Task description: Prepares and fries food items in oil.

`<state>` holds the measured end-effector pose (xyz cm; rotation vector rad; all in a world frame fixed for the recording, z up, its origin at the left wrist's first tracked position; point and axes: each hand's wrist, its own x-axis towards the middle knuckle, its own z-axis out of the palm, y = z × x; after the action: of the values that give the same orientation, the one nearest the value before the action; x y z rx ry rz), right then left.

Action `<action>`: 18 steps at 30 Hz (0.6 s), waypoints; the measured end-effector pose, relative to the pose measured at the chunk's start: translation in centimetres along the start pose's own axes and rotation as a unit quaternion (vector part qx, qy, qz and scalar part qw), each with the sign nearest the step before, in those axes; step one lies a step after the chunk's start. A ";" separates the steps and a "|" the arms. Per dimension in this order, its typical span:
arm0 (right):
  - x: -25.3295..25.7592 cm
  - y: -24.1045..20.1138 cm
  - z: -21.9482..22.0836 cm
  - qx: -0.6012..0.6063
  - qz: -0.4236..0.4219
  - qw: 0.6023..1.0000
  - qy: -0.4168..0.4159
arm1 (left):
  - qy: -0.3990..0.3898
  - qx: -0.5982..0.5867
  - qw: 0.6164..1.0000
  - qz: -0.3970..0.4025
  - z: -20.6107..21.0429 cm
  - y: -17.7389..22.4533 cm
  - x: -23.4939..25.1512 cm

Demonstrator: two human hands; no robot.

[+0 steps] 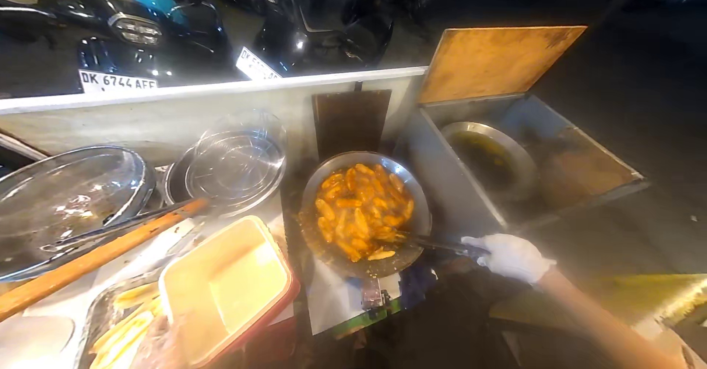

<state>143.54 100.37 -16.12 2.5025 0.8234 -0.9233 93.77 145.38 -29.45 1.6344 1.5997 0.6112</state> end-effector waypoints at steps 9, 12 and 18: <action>-0.6 -7.1 4.1 -0.082 0.058 0.993 0.061 | 0.017 -0.059 0.998 0.012 0.1 0.6 -0.7; -1.8 -8.4 1.2 -0.074 0.077 0.994 0.033 | 0.015 -0.033 0.999 0.004 0.2 -1.0 0.1; 1.2 -10.4 2.3 -0.020 0.099 0.995 0.018 | 0.006 -0.033 0.999 0.005 0.2 0.0 -0.2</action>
<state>136.69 107.68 -19.86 2.5172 0.5863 -0.7888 93.94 145.16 -29.54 1.5937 1.5649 0.6722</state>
